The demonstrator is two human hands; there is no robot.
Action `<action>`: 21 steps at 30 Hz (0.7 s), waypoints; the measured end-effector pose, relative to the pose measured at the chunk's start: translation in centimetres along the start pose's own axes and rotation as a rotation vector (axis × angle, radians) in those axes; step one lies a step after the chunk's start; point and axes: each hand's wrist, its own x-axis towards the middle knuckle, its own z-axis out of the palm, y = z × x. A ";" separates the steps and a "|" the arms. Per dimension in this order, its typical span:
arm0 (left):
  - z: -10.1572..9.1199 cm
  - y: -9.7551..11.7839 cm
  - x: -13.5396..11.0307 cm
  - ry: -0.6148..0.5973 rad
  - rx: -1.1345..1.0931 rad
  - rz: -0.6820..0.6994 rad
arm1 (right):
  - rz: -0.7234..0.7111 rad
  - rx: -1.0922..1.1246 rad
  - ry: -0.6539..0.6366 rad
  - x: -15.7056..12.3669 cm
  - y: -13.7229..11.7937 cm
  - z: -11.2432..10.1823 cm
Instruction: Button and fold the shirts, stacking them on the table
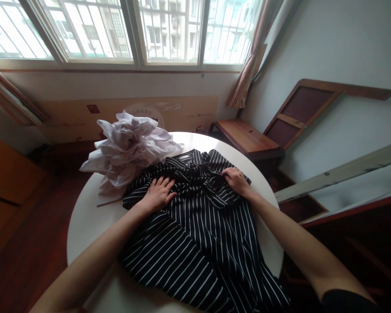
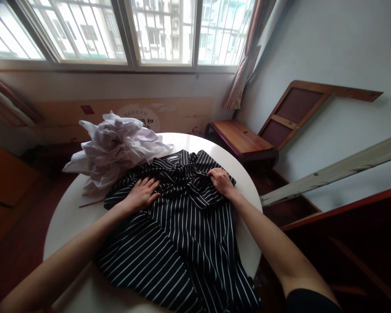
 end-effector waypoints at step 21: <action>0.0 6.1 4.8 0.127 -0.340 -0.280 | 0.173 0.374 -0.109 1.6 -14.8 0.5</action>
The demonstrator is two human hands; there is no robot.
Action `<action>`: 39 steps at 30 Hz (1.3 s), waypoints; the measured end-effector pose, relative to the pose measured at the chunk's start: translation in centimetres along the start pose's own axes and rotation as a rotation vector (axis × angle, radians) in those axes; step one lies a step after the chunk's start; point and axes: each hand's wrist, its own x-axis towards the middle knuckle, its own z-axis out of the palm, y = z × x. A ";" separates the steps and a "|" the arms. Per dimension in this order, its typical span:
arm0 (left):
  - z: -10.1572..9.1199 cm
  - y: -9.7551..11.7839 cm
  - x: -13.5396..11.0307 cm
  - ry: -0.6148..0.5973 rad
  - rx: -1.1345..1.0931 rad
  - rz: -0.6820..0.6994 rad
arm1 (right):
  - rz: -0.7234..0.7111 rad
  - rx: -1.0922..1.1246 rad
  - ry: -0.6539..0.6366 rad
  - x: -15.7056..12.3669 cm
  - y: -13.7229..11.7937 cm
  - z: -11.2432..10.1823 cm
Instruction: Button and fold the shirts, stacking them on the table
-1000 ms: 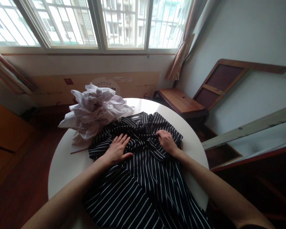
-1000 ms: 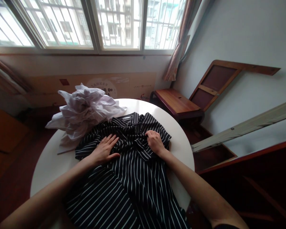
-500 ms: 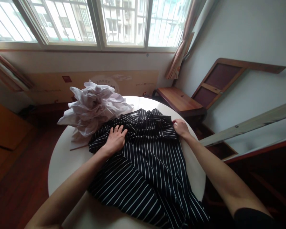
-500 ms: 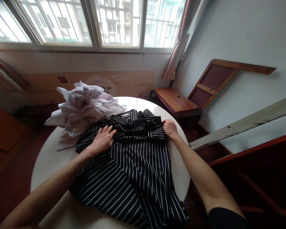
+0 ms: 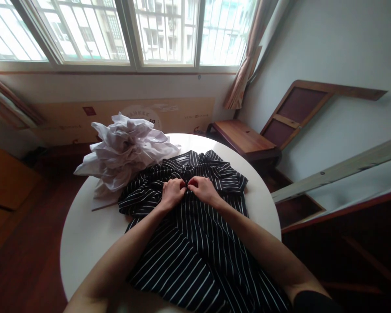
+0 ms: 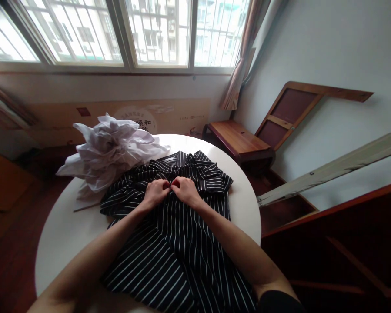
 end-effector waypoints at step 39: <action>0.3 -1.7 -0.1 0.345 -0.662 -0.024 | 0.242 0.750 0.320 0.1 2.7 3.4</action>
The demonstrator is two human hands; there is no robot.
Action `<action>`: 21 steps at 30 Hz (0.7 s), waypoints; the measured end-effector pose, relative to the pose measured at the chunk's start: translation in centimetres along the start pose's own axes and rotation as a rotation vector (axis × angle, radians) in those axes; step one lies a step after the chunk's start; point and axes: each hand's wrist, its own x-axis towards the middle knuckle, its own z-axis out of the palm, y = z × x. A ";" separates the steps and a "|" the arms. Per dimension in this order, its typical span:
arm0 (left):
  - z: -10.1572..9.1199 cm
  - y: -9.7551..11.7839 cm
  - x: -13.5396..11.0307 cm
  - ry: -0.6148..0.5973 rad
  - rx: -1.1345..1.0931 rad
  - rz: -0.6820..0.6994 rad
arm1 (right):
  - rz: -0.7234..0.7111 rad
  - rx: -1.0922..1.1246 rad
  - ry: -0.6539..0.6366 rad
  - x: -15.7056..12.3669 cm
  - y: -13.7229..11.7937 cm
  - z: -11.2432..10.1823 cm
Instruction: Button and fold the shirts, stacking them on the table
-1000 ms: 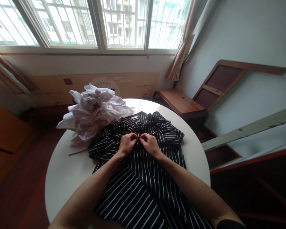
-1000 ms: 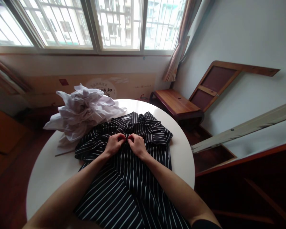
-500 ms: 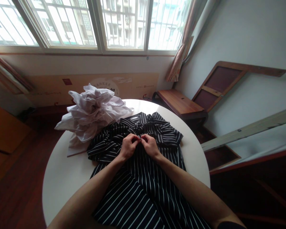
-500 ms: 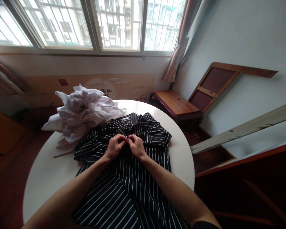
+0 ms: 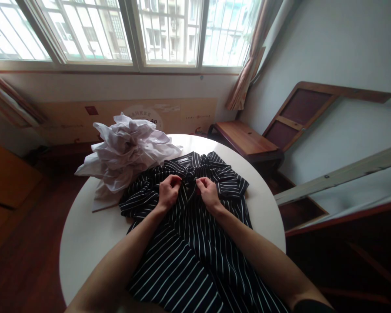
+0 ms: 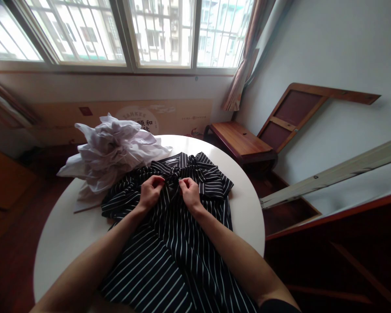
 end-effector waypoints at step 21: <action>-2.4 3.6 -3.1 -0.322 0.073 -0.059 | -0.089 -0.043 -0.076 -1.6 -4.2 -0.4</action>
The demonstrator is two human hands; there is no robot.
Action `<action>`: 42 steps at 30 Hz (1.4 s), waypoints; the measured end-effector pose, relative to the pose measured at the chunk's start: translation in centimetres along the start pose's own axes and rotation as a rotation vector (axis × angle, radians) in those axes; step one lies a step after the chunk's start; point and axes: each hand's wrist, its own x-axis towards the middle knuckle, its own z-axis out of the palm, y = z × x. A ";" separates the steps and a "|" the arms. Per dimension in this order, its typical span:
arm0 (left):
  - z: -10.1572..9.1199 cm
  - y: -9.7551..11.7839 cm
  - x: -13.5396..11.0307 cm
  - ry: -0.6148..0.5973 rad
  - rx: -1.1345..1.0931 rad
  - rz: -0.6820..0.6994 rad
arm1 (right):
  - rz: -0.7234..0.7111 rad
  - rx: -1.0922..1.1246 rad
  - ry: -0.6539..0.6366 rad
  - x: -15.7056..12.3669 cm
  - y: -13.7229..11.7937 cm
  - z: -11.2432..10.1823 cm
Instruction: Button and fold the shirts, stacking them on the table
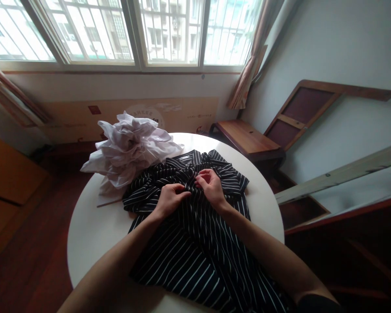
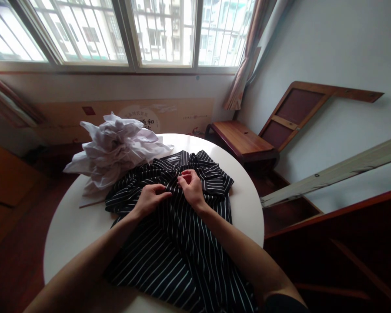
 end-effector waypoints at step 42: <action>0.9 -0.7 -0.9 0.119 -0.082 0.064 | 0.137 0.028 -0.190 -2.9 2.5 1.8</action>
